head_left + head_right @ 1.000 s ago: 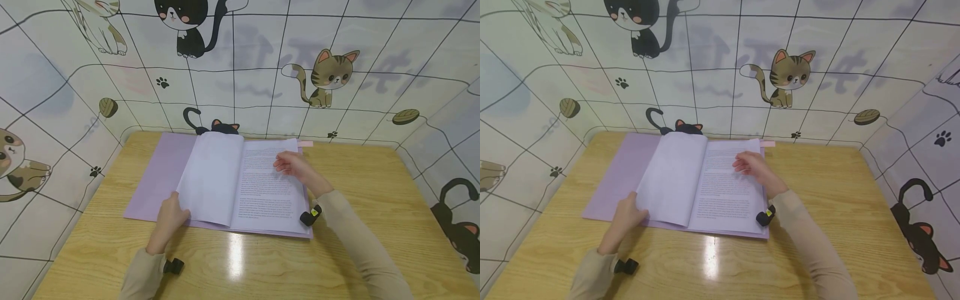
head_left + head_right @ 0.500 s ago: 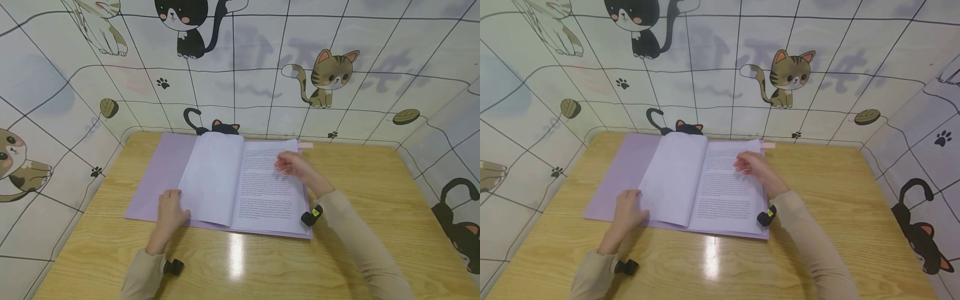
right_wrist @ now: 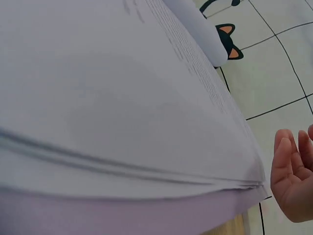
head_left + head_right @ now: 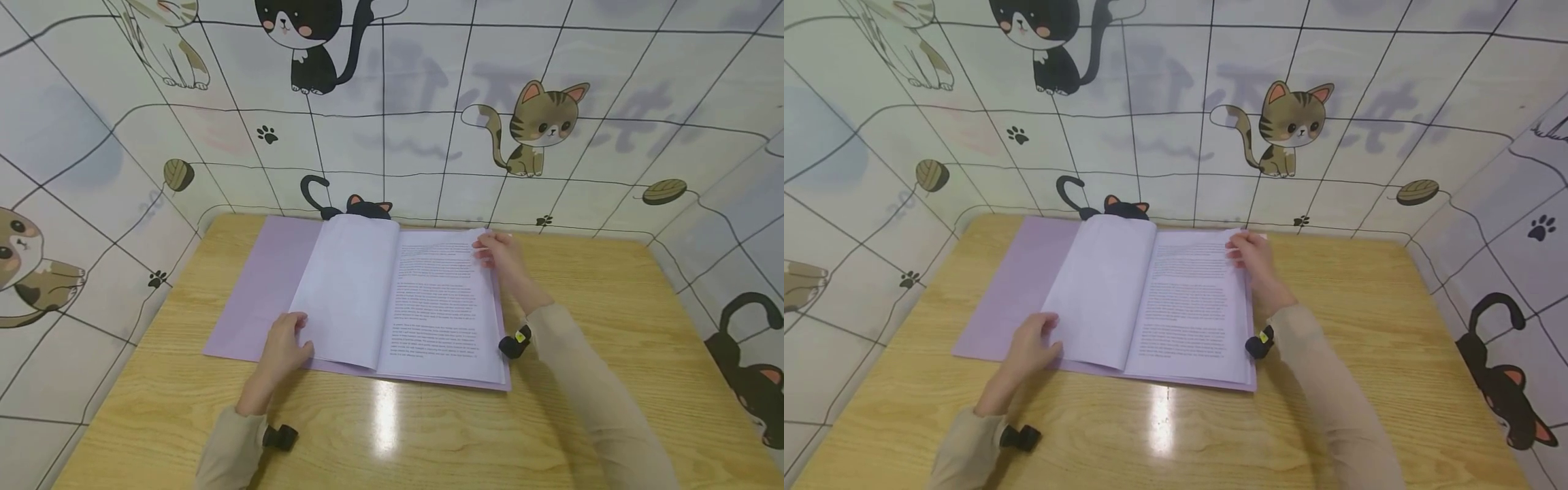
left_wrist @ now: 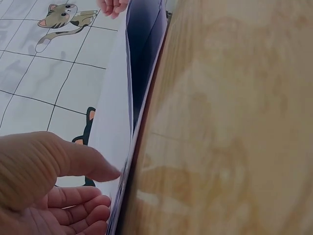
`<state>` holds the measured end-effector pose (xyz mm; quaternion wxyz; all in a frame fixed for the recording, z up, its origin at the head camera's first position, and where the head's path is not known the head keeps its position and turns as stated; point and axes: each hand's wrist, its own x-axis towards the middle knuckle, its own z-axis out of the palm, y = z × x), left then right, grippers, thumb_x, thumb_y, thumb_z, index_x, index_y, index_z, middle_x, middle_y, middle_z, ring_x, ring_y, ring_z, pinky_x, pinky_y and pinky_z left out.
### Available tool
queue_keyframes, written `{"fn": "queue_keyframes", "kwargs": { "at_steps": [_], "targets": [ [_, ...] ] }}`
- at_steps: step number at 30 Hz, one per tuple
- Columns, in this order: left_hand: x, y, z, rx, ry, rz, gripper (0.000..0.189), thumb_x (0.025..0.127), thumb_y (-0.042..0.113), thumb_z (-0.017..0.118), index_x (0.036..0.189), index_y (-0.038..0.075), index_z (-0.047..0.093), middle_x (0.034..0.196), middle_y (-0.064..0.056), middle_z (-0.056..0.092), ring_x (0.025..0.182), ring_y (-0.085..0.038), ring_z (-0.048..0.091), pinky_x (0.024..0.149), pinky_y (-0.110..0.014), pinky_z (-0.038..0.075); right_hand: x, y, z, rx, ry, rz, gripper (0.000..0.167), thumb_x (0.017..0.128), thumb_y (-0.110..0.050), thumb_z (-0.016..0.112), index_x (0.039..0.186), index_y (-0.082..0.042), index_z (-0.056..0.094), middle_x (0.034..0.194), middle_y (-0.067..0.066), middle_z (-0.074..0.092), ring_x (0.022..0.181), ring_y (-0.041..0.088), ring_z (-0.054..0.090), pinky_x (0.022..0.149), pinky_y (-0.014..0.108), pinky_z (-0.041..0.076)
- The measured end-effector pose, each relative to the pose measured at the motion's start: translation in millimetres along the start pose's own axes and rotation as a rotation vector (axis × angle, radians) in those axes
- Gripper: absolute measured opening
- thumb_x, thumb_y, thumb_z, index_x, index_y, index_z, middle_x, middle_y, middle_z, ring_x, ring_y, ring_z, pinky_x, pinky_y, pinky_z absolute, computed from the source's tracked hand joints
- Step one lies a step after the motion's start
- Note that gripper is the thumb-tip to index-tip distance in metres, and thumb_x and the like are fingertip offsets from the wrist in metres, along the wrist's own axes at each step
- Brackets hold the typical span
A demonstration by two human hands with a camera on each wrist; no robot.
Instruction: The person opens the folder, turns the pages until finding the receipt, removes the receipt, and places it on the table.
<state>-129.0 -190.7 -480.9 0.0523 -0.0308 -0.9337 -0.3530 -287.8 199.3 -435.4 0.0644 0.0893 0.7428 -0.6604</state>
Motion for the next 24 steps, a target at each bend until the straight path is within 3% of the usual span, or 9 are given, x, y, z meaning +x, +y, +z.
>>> {"fn": "queue_keyframes", "kwargs": {
  "at_steps": [5, 11, 16, 24],
  "targets": [
    [0.7, -1.7, 0.1, -0.012, -0.004, 0.008, 0.044, 0.069, -0.006, 0.069, 0.109, -0.016, 0.053, 0.093, -0.021, 0.055, 0.088, -0.034, 0.052, 0.08, -0.045, 0.046, 12.3, -0.7, -8.0, -0.097, 0.061, 0.048, 0.041, 0.095, -0.02, 0.051, 0.132, -0.004, 0.047, 0.11, 0.001, 0.054, 0.088, 0.012, 0.054, 0.074, 0.023, 0.044],
    [1.3, -1.6, -0.2, -0.017, -0.003, 0.011, 0.044, 0.069, -0.006, 0.07, 0.108, -0.016, 0.053, 0.093, -0.021, 0.055, 0.089, -0.034, 0.052, 0.08, -0.045, 0.046, 22.7, -7.6, -12.3, -0.198, 0.035, 0.097, 0.045, 0.096, -0.008, 0.043, 0.141, -0.006, 0.041, 0.122, 0.013, 0.05, 0.086, 0.013, 0.053, 0.077, 0.026, 0.045],
    [1.7, 0.5, -1.5, -0.02, -0.016, -0.013, 0.044, 0.07, -0.004, 0.07, 0.109, -0.016, 0.053, 0.094, -0.021, 0.054, 0.09, -0.034, 0.052, 0.081, -0.045, 0.046, 28.3, -12.3, -13.9, -0.288, 0.014, 0.104, 0.054, 0.088, 0.004, 0.039, 0.141, -0.004, 0.039, 0.117, 0.013, 0.049, 0.081, 0.013, 0.051, 0.073, 0.025, 0.043],
    [1.8, 1.3, -2.8, -0.023, -0.025, -0.024, 0.044, 0.07, -0.004, 0.07, 0.109, -0.015, 0.053, 0.096, -0.021, 0.055, 0.091, -0.034, 0.051, 0.083, -0.045, 0.046, 33.0, -13.7, -12.3, -0.404, -0.014, 0.063, 0.051, 0.089, -0.002, 0.041, 0.139, 0.001, 0.04, 0.09, 0.01, 0.051, 0.069, 0.013, 0.045, 0.057, 0.022, 0.036]
  ]
}}
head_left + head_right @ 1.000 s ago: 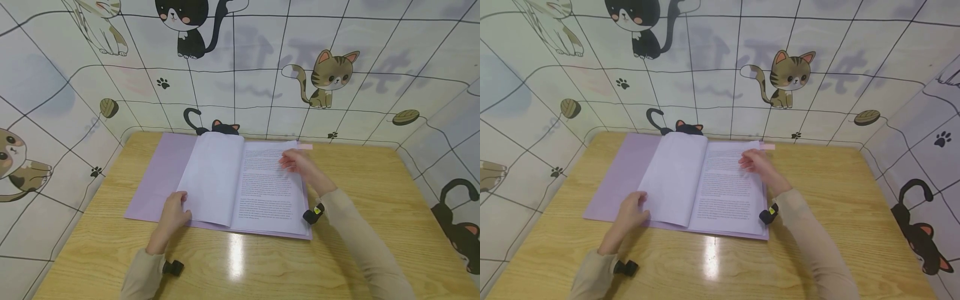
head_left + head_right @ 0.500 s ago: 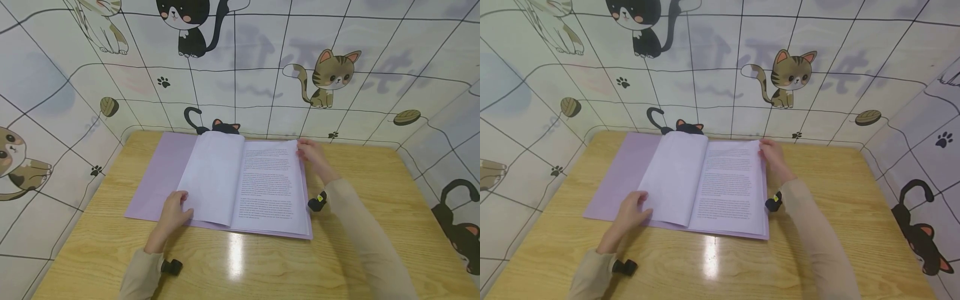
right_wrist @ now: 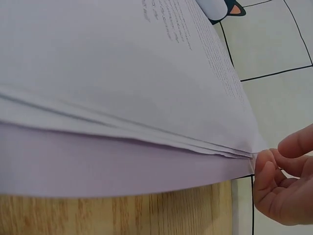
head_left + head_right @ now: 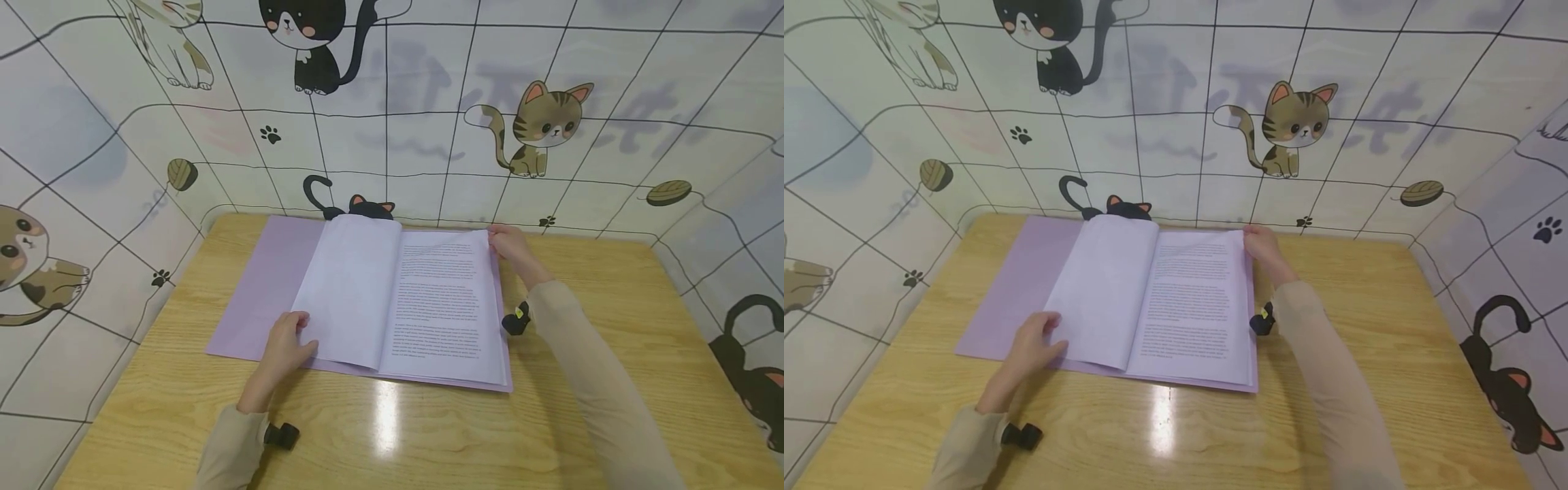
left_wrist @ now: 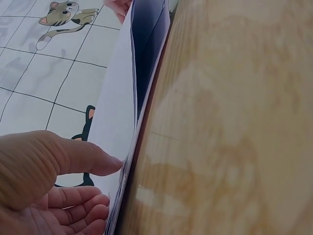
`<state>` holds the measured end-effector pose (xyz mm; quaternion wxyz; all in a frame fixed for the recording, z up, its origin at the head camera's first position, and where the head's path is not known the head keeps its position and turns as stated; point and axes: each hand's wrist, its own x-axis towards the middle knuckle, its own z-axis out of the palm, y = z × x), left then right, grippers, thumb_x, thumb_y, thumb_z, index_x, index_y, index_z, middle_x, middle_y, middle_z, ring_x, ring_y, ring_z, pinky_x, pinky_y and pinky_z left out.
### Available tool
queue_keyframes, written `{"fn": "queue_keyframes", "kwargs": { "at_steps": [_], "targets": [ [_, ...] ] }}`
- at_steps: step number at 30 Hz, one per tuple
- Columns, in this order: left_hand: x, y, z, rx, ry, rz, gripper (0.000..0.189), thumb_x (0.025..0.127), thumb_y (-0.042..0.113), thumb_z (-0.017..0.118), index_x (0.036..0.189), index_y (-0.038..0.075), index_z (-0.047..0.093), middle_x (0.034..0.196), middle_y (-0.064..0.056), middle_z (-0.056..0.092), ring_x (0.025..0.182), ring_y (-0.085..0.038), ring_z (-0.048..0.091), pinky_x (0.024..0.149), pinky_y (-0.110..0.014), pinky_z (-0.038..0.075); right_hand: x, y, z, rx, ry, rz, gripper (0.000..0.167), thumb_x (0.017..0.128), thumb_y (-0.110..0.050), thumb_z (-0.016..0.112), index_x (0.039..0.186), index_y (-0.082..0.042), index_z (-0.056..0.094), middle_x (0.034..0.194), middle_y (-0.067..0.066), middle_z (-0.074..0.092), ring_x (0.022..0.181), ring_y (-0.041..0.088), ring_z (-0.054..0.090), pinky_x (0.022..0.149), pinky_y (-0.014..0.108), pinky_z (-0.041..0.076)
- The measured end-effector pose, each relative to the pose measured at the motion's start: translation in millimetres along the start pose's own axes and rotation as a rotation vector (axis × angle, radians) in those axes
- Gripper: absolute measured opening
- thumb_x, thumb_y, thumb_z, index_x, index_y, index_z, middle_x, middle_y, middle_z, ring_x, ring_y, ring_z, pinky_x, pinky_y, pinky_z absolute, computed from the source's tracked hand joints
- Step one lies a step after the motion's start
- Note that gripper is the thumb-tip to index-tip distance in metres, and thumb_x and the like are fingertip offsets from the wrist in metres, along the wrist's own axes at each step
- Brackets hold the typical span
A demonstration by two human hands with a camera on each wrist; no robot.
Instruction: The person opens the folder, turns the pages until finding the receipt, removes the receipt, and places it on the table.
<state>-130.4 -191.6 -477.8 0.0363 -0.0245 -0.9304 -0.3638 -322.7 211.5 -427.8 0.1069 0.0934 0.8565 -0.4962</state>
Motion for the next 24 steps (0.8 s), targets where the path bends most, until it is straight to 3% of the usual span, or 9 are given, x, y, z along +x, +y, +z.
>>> {"fn": "queue_keyframes", "kwargs": {
  "at_steps": [4, 11, 14, 20, 24],
  "targets": [
    [0.3, -0.9, 0.7, 0.0, -0.003, 0.0, 0.043, 0.071, -0.005, 0.07, 0.109, -0.015, 0.053, 0.096, -0.021, 0.055, 0.092, -0.034, 0.052, 0.083, -0.045, 0.046, -0.8, -0.1, 0.3, 0.01, 0.004, 0.0, 0.045, 0.088, -0.004, 0.042, 0.133, 0.003, 0.047, 0.088, 0.008, 0.05, 0.07, 0.013, 0.044, 0.061, 0.024, 0.037],
    [1.3, -2.4, 1.8, 0.005, -0.003, -0.004, 0.043, 0.071, -0.004, 0.071, 0.108, -0.014, 0.053, 0.095, -0.02, 0.054, 0.091, -0.033, 0.051, 0.082, -0.044, 0.046, 0.5, 3.1, 1.2, -0.029, -0.01, 0.004, 0.04, 0.094, -0.017, 0.045, 0.129, 0.002, 0.049, 0.112, 0.012, 0.05, 0.091, 0.02, 0.047, 0.08, 0.032, 0.04],
    [1.5, -3.1, 2.2, 0.008, -0.001, 0.001, 0.042, 0.07, -0.004, 0.071, 0.107, -0.013, 0.054, 0.095, -0.019, 0.054, 0.09, -0.033, 0.051, 0.082, -0.044, 0.046, 0.5, 4.4, 1.1, -0.058, -0.017, 0.0, 0.04, 0.095, -0.019, 0.046, 0.127, 0.003, 0.049, 0.114, 0.014, 0.05, 0.093, 0.021, 0.047, 0.08, 0.034, 0.04],
    [1.6, -4.1, 2.6, 0.007, -0.003, -0.004, 0.043, 0.071, -0.004, 0.071, 0.108, -0.013, 0.054, 0.095, -0.02, 0.055, 0.091, -0.033, 0.051, 0.083, -0.044, 0.046, -4.4, 1.9, 0.1, -0.061, 0.004, -0.001, 0.031, 0.094, -0.019, 0.046, 0.115, 0.003, 0.053, 0.097, 0.01, 0.049, 0.083, 0.019, 0.043, 0.075, 0.034, 0.039],
    [1.0, -3.1, 1.6, 0.007, -0.013, -0.016, 0.043, 0.072, -0.004, 0.071, 0.11, -0.013, 0.053, 0.097, -0.02, 0.055, 0.093, -0.033, 0.052, 0.084, -0.044, 0.046, -9.6, -1.7, 0.2, -0.023, -0.009, 0.004, 0.036, 0.094, -0.021, 0.048, 0.122, 0.002, 0.052, 0.102, 0.01, 0.049, 0.084, 0.018, 0.042, 0.074, 0.03, 0.038]
  ]
}}
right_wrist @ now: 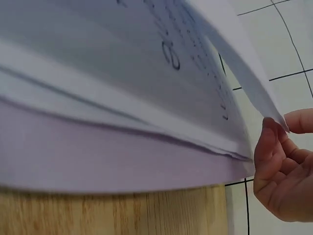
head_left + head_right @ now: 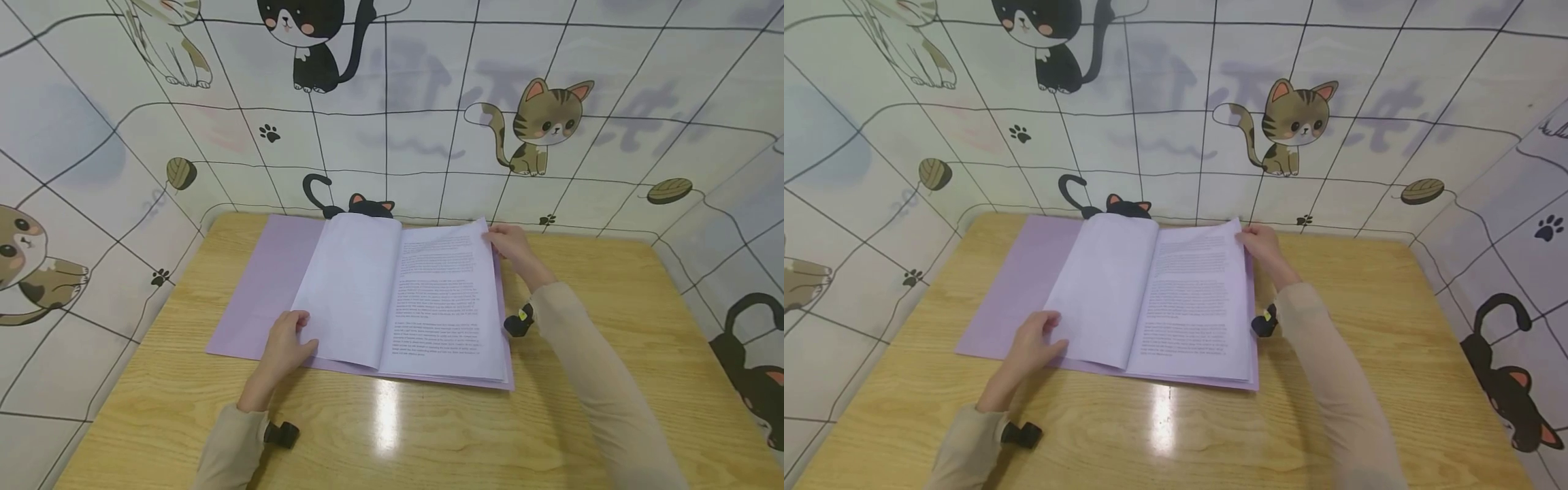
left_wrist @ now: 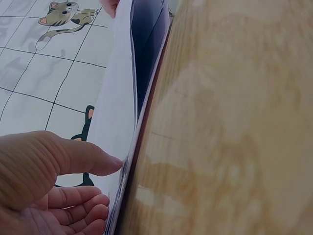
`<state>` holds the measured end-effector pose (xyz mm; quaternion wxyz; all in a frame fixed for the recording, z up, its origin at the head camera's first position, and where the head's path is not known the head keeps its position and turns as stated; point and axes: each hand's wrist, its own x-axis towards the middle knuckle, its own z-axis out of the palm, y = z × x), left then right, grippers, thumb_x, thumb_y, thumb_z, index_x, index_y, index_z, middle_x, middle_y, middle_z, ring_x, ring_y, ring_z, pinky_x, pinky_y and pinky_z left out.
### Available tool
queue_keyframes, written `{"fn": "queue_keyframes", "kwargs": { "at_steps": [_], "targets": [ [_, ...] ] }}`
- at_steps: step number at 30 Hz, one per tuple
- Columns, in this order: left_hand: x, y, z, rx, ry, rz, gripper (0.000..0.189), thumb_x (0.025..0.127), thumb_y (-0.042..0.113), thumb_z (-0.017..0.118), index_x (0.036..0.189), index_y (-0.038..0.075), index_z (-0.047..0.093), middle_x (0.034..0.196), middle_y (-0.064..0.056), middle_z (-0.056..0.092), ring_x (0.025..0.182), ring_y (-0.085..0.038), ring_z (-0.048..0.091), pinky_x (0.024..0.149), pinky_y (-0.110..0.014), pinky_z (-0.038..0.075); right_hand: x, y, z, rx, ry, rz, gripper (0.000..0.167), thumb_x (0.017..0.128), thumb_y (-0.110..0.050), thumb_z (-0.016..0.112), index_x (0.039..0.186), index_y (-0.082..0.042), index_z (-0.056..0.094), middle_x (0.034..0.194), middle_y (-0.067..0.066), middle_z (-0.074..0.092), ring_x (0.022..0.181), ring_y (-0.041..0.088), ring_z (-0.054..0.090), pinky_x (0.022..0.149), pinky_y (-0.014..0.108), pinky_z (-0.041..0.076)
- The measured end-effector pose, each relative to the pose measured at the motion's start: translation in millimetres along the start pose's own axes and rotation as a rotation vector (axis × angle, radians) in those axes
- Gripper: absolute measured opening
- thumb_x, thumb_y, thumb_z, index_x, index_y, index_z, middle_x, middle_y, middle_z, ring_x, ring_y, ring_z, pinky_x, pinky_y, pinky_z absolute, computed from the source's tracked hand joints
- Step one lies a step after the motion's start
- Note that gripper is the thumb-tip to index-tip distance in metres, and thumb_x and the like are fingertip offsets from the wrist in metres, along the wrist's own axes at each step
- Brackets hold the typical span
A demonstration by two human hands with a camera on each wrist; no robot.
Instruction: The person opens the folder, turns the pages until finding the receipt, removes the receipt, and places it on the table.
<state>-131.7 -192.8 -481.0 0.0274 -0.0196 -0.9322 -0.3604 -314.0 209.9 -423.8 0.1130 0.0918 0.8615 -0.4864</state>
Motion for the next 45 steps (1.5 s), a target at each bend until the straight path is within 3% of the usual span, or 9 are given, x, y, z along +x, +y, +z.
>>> {"fn": "queue_keyframes", "kwargs": {
  "at_steps": [3, 12, 21, 26, 45],
  "targets": [
    [-0.3, 1.0, -0.7, 0.003, -0.001, 0.001, 0.043, 0.072, -0.004, 0.071, 0.11, -0.013, 0.053, 0.097, -0.02, 0.055, 0.093, -0.033, 0.052, 0.084, -0.045, 0.046, -3.8, -2.6, 0.1, 0.032, -0.04, 0.005, 0.043, 0.095, -0.023, 0.048, 0.13, 0.003, 0.047, 0.107, 0.011, 0.049, 0.088, 0.018, 0.043, 0.076, 0.029, 0.039],
    [-0.2, 0.3, 0.3, -0.001, 0.004, 0.0, 0.042, 0.072, -0.004, 0.071, 0.109, -0.013, 0.053, 0.096, -0.02, 0.055, 0.092, -0.033, 0.052, 0.083, -0.045, 0.046, -20.7, -10.3, 1.1, 0.183, -0.166, -0.009, 0.049, 0.096, -0.022, 0.049, 0.137, 0.003, 0.041, 0.105, 0.007, 0.056, 0.084, 0.014, 0.054, 0.075, 0.026, 0.043],
    [-1.4, 0.1, -0.6, -0.022, 0.006, 0.005, 0.043, 0.072, -0.004, 0.07, 0.109, -0.014, 0.053, 0.096, -0.02, 0.054, 0.092, -0.034, 0.051, 0.083, -0.045, 0.046, -38.8, -20.8, 2.2, 0.244, -0.294, -0.068, 0.047, 0.096, -0.019, 0.048, 0.136, 0.005, 0.04, 0.098, 0.0, 0.061, 0.08, 0.011, 0.059, 0.072, 0.024, 0.047],
    [-1.0, -0.3, -0.5, -0.022, 0.012, 0.014, 0.043, 0.071, -0.004, 0.071, 0.109, -0.014, 0.053, 0.095, -0.02, 0.054, 0.091, -0.034, 0.051, 0.083, -0.045, 0.046, -46.2, -26.9, 4.5, 0.28, -0.327, -0.095, 0.046, 0.096, -0.018, 0.048, 0.134, 0.007, 0.041, 0.092, -0.004, 0.063, 0.08, 0.01, 0.061, 0.071, 0.024, 0.049],
    [-1.4, -1.6, 0.5, -0.015, 0.03, 0.046, 0.04, 0.07, -0.003, 0.071, 0.105, -0.013, 0.056, 0.091, -0.018, 0.054, 0.087, -0.032, 0.051, 0.079, -0.044, 0.046, -68.0, -42.7, 11.7, 0.311, -0.444, -0.164, 0.043, 0.096, -0.016, 0.048, 0.133, 0.007, 0.043, 0.095, 0.001, 0.066, 0.082, 0.016, 0.063, 0.075, 0.029, 0.049]
  ]
}}
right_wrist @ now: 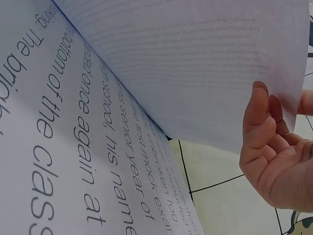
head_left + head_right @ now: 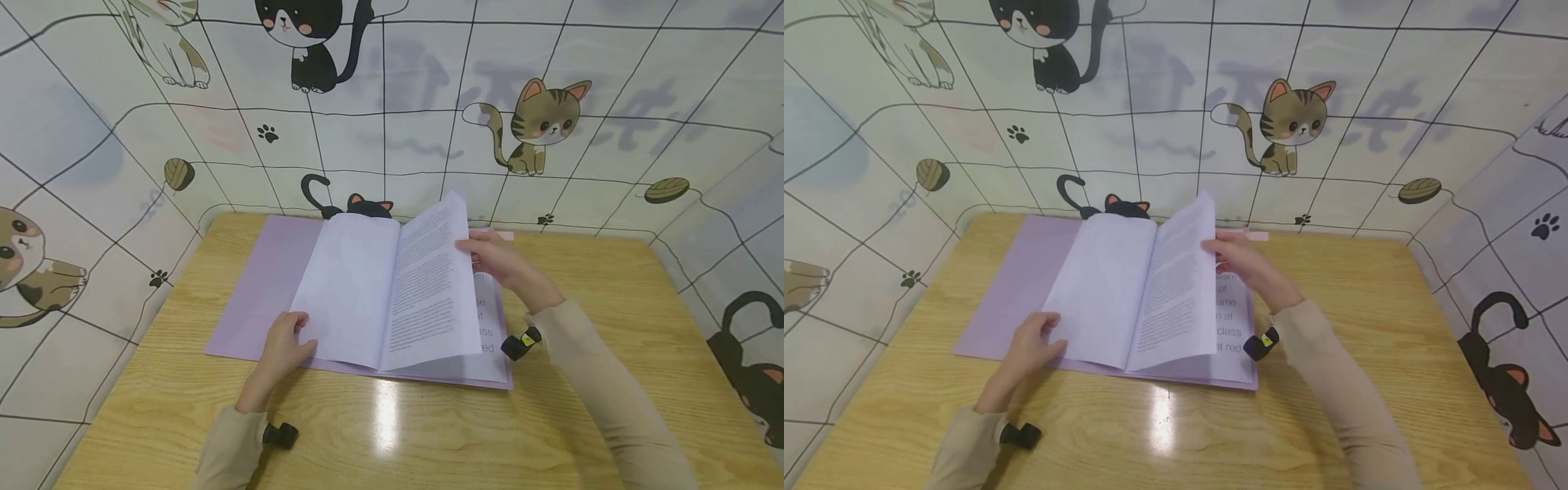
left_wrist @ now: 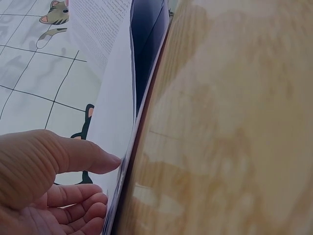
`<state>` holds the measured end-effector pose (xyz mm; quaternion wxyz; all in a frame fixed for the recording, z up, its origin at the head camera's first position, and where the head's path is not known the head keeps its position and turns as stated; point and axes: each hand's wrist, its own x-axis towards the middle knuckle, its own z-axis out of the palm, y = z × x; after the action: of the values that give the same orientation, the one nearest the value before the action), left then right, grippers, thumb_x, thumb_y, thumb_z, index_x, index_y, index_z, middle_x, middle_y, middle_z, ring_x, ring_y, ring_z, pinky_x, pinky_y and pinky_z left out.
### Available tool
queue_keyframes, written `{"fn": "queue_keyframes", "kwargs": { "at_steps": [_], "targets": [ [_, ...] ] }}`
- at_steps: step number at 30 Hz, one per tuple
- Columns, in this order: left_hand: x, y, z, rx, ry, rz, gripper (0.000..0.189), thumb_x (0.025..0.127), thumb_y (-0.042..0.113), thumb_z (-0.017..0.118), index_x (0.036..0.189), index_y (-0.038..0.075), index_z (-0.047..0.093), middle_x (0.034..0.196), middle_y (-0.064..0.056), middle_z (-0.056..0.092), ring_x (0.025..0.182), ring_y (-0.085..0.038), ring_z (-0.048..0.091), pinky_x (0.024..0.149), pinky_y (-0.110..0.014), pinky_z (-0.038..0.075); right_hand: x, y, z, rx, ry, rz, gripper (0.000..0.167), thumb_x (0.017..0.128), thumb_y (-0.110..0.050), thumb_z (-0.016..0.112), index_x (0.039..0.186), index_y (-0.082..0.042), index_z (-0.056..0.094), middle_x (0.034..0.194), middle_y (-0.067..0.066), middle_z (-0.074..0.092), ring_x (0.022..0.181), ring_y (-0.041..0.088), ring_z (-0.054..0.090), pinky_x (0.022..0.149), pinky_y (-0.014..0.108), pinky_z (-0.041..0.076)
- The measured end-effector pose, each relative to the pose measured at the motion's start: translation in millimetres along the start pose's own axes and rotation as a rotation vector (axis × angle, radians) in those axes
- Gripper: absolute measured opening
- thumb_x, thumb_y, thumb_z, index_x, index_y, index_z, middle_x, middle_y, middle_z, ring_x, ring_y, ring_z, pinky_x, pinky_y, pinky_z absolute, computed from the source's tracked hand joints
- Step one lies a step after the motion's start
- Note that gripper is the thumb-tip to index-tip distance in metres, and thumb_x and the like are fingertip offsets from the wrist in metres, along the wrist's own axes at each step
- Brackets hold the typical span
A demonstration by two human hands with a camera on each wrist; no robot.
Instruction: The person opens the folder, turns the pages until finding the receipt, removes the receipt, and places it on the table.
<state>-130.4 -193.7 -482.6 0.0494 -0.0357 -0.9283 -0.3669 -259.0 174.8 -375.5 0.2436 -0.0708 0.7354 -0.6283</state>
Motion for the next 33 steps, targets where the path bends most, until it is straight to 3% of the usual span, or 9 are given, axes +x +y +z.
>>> {"fn": "queue_keyframes", "kwargs": {
  "at_steps": [16, 33],
  "targets": [
    [-0.2, -1.4, 0.6, -0.005, 0.012, 0.023, 0.039, 0.069, -0.004, 0.071, 0.104, -0.014, 0.056, 0.09, -0.018, 0.054, 0.086, -0.032, 0.051, 0.078, -0.044, 0.046, -3.4, -6.7, 18.8, 0.017, -0.041, -0.022, 0.041, 0.095, -0.013, 0.049, 0.131, 0.008, 0.046, 0.095, 0.001, 0.067, 0.081, 0.015, 0.064, 0.067, 0.025, 0.049],
    [-1.9, 4.5, 0.2, -0.018, 0.003, -0.003, 0.037, 0.075, 0.0, 0.07, 0.106, -0.014, 0.056, 0.096, -0.021, 0.055, 0.091, -0.034, 0.052, 0.081, -0.045, 0.046, -2.7, -12.7, 38.2, 0.062, -0.066, -0.082, 0.037, 0.094, -0.01, 0.046, 0.124, 0.011, 0.047, 0.087, -0.001, 0.065, 0.071, 0.012, 0.059, 0.064, 0.024, 0.046]
  ]
}}
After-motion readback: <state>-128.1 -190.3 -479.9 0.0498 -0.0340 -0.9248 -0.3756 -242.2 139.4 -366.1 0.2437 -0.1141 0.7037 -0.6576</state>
